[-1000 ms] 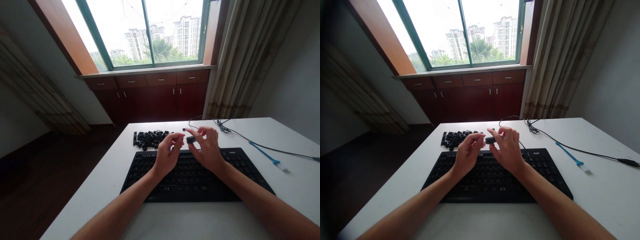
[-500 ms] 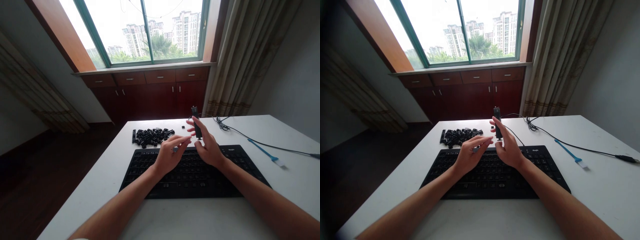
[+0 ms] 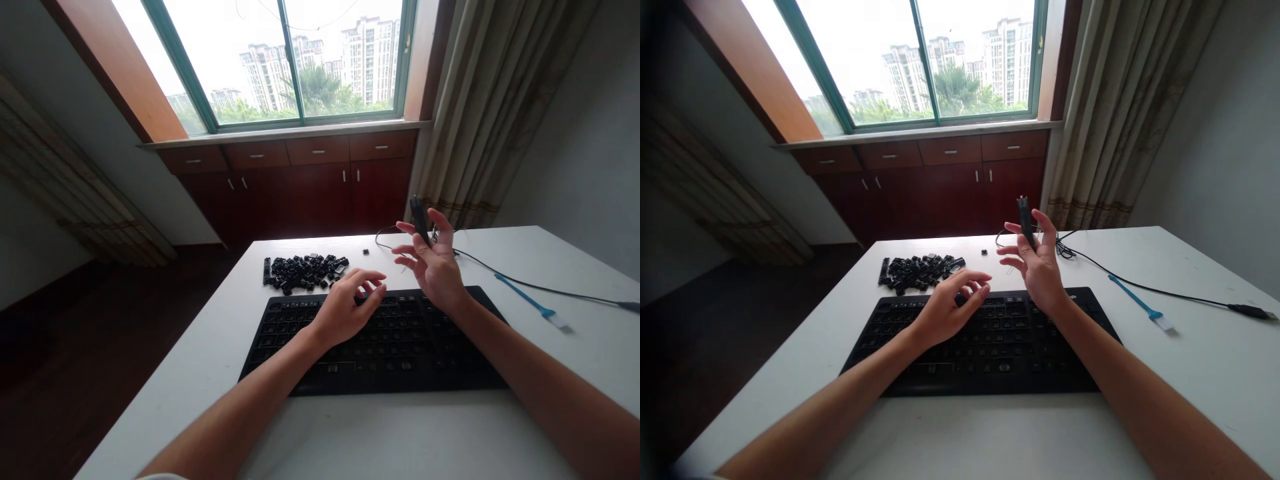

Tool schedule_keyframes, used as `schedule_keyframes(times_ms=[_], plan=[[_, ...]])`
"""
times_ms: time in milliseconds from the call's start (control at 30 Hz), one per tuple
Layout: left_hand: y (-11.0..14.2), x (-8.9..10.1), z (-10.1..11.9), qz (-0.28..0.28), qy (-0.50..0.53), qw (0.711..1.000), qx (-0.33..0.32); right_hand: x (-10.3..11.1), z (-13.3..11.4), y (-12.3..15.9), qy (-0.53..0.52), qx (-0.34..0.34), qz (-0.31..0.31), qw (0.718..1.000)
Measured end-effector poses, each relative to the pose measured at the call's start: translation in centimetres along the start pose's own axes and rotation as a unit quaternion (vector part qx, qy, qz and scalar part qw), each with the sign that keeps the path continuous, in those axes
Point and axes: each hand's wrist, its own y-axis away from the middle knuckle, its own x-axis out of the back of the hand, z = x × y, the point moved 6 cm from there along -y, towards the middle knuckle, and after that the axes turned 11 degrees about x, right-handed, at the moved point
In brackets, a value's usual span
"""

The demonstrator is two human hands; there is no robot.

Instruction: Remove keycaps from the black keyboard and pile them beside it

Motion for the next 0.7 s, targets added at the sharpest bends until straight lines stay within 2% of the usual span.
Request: schedule_keyframes(times_ms=[167, 367, 500, 700], plan=[[0.0, -0.2, -0.2, -0.011, -0.007, 1.000, 0.005, 0.8, -0.8, -0.6, 0.004, -0.021, 0.012, 1.000], [0.0, -0.3, 0.0, -0.029, -0.010, 1.000, 0.004, 0.7, -0.4, -0.4, 0.019, -0.067, -0.037, 0.997], [0.1, -0.1, 0.5, -0.014, -0.015, 1.000, -0.015, 0.1, 0.5, 0.1, 0.003, -0.126, -0.076, 0.989], [0.8, -0.7, 0.9, -0.049, -0.074, 0.993, -0.079, 1.0, 0.8, -0.5, -0.077, -0.120, -0.004, 0.990]])
